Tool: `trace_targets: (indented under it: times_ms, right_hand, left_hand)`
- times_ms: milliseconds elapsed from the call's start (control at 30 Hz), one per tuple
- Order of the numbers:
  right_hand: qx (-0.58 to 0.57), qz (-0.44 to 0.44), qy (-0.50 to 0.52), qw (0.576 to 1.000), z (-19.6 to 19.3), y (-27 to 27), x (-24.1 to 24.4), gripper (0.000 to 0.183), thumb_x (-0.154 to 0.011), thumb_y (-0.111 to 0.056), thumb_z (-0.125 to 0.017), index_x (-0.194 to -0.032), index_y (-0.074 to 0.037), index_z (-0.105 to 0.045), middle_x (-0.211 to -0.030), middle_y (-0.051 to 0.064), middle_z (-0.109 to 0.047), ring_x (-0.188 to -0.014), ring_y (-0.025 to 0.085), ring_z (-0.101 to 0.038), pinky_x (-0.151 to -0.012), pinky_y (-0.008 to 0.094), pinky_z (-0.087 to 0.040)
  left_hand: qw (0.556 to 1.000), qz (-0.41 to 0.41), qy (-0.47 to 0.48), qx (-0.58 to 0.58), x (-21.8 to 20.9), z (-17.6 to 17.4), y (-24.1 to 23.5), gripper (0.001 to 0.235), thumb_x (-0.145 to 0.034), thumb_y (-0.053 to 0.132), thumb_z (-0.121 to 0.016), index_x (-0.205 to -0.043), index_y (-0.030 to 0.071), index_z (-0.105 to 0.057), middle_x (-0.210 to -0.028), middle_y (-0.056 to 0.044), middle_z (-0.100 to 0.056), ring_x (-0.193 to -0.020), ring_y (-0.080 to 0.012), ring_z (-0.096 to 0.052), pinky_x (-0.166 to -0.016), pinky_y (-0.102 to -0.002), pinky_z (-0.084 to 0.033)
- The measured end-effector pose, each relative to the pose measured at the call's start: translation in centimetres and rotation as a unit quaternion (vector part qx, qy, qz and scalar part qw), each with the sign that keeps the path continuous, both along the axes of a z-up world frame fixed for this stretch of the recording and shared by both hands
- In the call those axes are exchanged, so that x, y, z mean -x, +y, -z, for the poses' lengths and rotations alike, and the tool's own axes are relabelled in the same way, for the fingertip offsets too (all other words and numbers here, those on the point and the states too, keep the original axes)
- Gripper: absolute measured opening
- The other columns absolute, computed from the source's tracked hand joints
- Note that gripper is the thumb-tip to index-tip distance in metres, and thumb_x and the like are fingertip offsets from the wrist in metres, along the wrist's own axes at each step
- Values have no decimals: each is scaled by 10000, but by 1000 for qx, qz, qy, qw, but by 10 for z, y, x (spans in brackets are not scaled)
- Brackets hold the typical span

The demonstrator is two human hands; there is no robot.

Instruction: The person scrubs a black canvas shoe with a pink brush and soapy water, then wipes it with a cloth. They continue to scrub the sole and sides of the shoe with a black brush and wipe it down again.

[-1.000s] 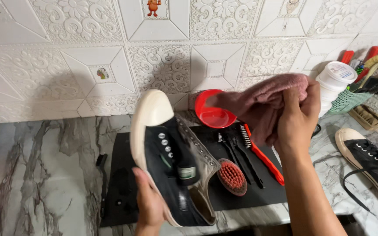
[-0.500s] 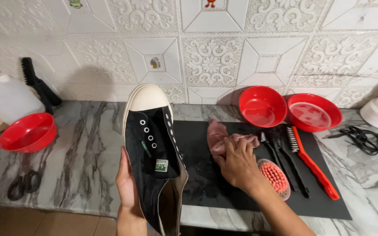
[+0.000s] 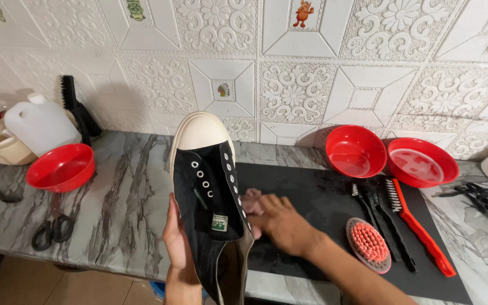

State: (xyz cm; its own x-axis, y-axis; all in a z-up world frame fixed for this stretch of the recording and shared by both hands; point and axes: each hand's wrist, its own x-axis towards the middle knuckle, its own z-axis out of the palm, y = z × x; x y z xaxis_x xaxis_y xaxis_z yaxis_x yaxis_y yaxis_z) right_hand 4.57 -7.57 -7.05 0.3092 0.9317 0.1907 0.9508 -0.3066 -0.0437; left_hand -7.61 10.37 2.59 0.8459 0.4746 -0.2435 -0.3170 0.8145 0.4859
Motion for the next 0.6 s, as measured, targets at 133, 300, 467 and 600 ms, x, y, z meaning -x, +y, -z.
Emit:
trace_targets:
  times_ms: [133,300,467,600]
  right_hand:
    - [-39,173,-87,980,32,-22,-59,423,-972,-172,-494,-1383,-268,-467,-1452,170,-343,-940,362,-612,-671,427,-495]
    - [-33,328,-59,942,31,-42,-47,551,-831,-104,-585,-1357,-212,-461,-1277,366,-446,-670,471,-673,-382,504,-546]
    - [-299,281,359,838,-97,-113,-12,236,-936,-131,-580,-1073,-128,-772,-1132,3,-819,-1085,143,-728,-979,304,-521]
    - [-365,149,550,736,-199,-170,46,405,-1053,-183,-434,-975,100,-713,-871,250,-810,-272,88,-352,-162,248,-263]
  left_hand:
    - [995,78,-56,28,2,9,-5,618,-1016,458,-371,-1480,80,-526,-1426,-130,-577,-1320,-317,-530,-1142,-464,-394]
    - [992,114,7,53,-11,4,-26,614,-979,484,-435,-1433,100,-589,-1374,-110,-630,-1256,-301,-578,-1081,-432,-438]
    - [984,178,16,-13,-34,19,-43,780,-908,526,-390,-1471,8,-544,-1421,-225,-607,-1311,-361,-558,-1116,-489,-436]
    - [974,212,-39,-76,-53,32,-51,801,-881,503,-417,-1525,34,-494,-1439,-197,-601,-1316,-321,-558,-1105,-470,-450]
